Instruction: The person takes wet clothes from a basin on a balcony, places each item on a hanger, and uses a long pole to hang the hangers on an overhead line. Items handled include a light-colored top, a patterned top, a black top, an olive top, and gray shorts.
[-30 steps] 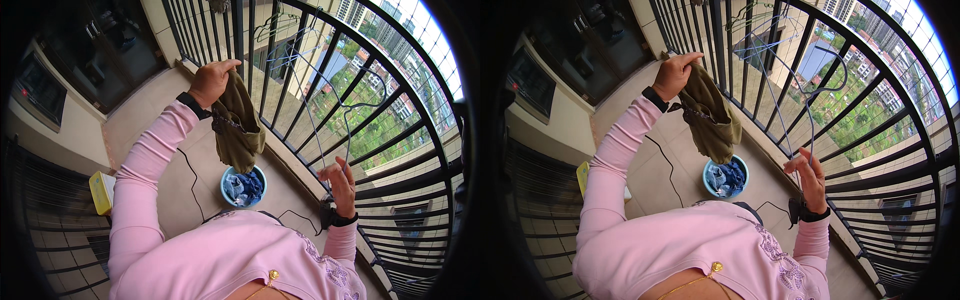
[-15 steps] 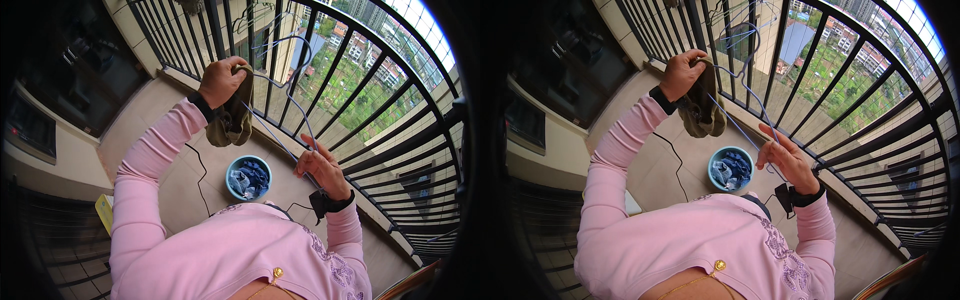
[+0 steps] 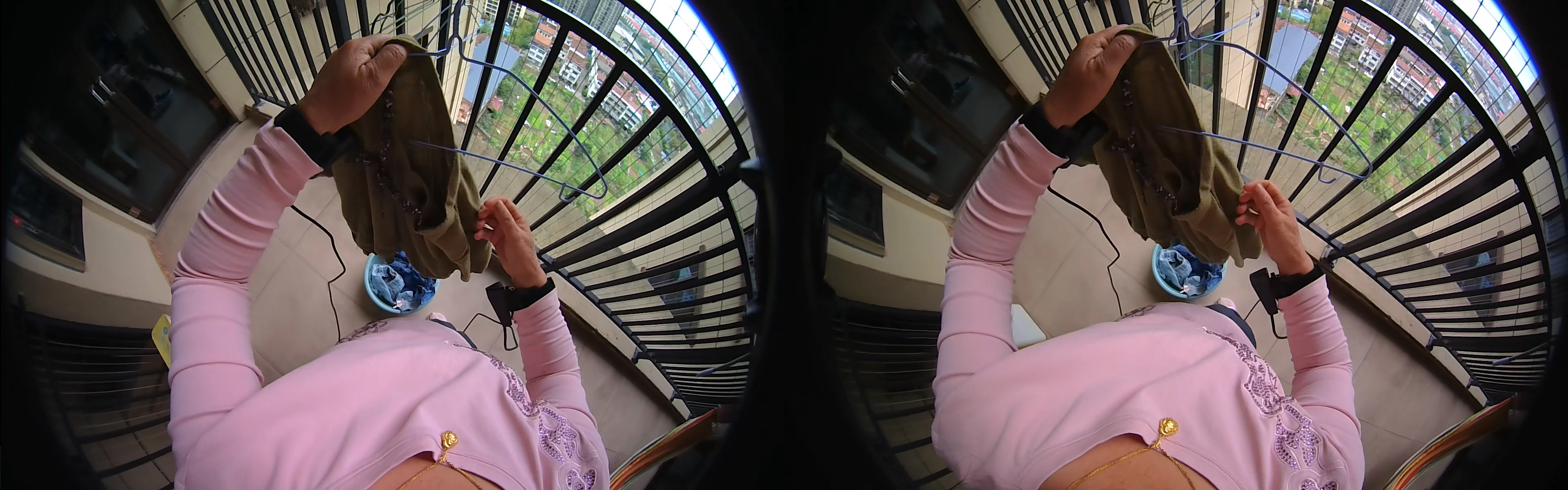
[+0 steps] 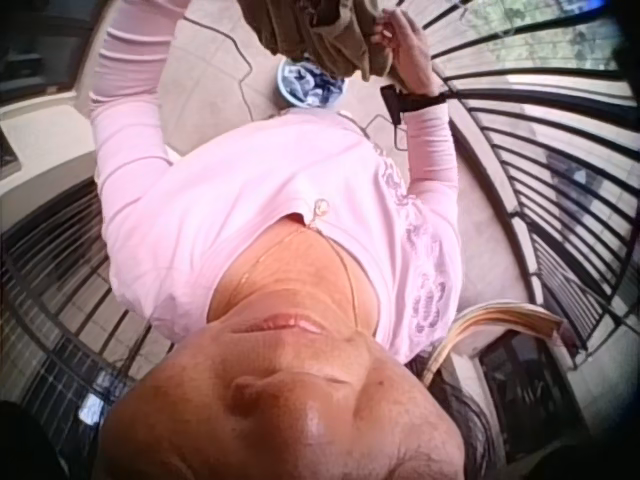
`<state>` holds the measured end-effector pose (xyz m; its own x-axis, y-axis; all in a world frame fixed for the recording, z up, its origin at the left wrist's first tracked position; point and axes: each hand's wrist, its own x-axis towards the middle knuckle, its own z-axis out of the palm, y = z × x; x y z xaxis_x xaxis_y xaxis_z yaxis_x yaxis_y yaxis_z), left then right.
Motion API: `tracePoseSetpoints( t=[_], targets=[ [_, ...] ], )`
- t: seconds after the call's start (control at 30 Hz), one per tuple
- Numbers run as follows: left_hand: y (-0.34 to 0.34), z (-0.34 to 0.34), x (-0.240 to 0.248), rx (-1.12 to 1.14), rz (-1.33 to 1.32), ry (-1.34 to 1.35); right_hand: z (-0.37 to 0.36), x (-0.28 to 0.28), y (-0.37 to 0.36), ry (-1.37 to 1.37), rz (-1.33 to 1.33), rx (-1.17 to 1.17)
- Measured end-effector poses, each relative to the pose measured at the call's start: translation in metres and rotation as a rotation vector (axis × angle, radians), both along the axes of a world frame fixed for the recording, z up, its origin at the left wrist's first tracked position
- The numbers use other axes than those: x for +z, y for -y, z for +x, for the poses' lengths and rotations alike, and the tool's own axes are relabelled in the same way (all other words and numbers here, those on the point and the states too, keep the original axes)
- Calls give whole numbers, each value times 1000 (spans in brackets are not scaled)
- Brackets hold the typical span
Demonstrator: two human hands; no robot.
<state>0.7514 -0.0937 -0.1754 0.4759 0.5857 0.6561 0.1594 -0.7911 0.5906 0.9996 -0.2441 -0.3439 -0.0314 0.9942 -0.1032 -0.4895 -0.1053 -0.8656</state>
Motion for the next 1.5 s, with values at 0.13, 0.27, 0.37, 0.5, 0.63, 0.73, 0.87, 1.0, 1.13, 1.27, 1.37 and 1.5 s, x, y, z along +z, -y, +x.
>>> tracePoseSetpoints(
  t=[0.13,0.27,0.37,0.5,0.63,0.73,0.87,1.0,1.13,1.27,1.37,1.5],
  targets=[
    [9,12,0,-97,-21,-4,-30,-4,-26,565,378,-298],
    [21,19,8,-221,-105,-93,-41,-9,-41,1113,262,-412],
    [30,9,18,-279,-399,15,-24,-19,-38,1187,291,-364],
    [40,-23,26,-195,-508,47,27,-2,-37,928,260,-342],
    [35,-39,21,-317,-773,22,68,41,-24,151,80,-152],
    [35,-44,7,-349,-739,44,80,61,-9,-115,262,-92],
    [35,-40,-16,-245,-687,176,84,67,0,150,316,-344],
    [34,-30,-36,-129,-558,235,98,68,-4,185,331,-396],
    [33,-24,-50,40,-275,179,114,71,-5,212,276,-341],
    [30,-17,-57,69,-310,245,122,67,2,466,143,-373],
    [31,-15,-58,8,-203,217,124,66,6,332,191,-342],
    [40,-20,-54,77,-10,15,114,81,10,310,192,-391]
  ],
)
